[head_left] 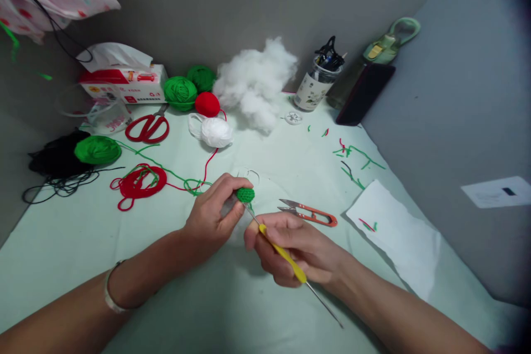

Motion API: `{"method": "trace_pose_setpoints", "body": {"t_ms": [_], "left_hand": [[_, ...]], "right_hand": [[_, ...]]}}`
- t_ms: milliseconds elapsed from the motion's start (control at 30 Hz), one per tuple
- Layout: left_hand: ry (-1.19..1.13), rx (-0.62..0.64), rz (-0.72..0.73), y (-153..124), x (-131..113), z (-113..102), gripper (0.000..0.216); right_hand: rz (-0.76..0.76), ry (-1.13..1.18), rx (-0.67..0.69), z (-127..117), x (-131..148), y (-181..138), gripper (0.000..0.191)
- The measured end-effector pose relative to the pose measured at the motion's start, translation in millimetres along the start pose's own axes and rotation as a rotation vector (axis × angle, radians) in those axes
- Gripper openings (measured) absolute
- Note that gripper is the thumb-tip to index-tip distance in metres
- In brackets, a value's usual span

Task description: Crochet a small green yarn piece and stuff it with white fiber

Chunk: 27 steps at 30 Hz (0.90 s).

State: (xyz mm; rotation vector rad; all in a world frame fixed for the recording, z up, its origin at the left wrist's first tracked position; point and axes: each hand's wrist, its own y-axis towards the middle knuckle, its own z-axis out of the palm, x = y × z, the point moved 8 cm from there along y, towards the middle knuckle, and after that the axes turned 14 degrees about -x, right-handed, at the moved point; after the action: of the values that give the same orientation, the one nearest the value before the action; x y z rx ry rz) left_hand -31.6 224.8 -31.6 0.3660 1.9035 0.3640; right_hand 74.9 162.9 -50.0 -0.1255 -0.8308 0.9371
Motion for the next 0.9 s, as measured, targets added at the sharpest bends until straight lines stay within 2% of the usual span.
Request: {"method": "trace_pose_setpoints", "body": {"t_ms": [67, 133, 200, 267, 400, 467, 533, 633, 733, 800, 900], "left_hand": [[-0.029, -0.005, -0.114, 2.7, 8.5, -0.6, 0.017], [-0.082, -0.032, -0.285, 5.3, 21.5, -2.6, 0.016], [-0.165, -0.044, -0.439, 6.3, 32.2, -2.4, 0.018], [-0.27, -0.037, -0.545, 6.2, 37.2, 0.3, 0.021], [-0.441, 0.006, -0.708, -0.5, 37.9, 9.8, 0.024], [-0.48, 0.043, -0.772, -6.3, 35.7, 16.0, 0.025], [-0.491, 0.062, -0.798, -11.0, 32.7, 20.8, 0.025], [-0.502, 0.067, -0.779, -14.7, 27.7, 25.9, 0.024], [-0.527, 0.064, -0.8, -17.8, 28.2, 28.9, 0.026], [-0.539, 0.047, -0.829, -18.4, 31.0, 28.2, 0.027], [-0.547, 0.045, -0.864, -18.2, 33.4, 26.8, 0.028]], "right_hand": [[0.095, 0.003, 0.105, 8.7, -8.0, -4.0, 0.039], [0.24, -0.092, 0.239, 20.0, -22.0, -12.7, 0.045], [0.276, -0.188, 0.297, 23.3, -26.9, -18.3, 0.047], [0.141, -0.223, 0.198, 14.3, -14.8, -13.6, 0.041], [-0.253, -0.196, -0.267, -26.9, 32.7, -6.2, 0.011], [-0.366, -0.213, -0.471, -42.4, 48.0, -8.6, 0.006], [-0.404, -0.301, -0.592, -47.9, 52.5, -8.9, 0.009], [-0.419, -0.503, -0.629, -43.3, 47.8, -4.3, 0.021], [-0.405, -0.625, -0.603, -38.9, 39.6, 1.2, 0.022], [-0.398, -0.597, -0.602, -40.4, 38.9, 2.2, 0.021], [-0.361, -0.406, -0.569, -43.8, 41.4, 1.8, 0.018]]}}
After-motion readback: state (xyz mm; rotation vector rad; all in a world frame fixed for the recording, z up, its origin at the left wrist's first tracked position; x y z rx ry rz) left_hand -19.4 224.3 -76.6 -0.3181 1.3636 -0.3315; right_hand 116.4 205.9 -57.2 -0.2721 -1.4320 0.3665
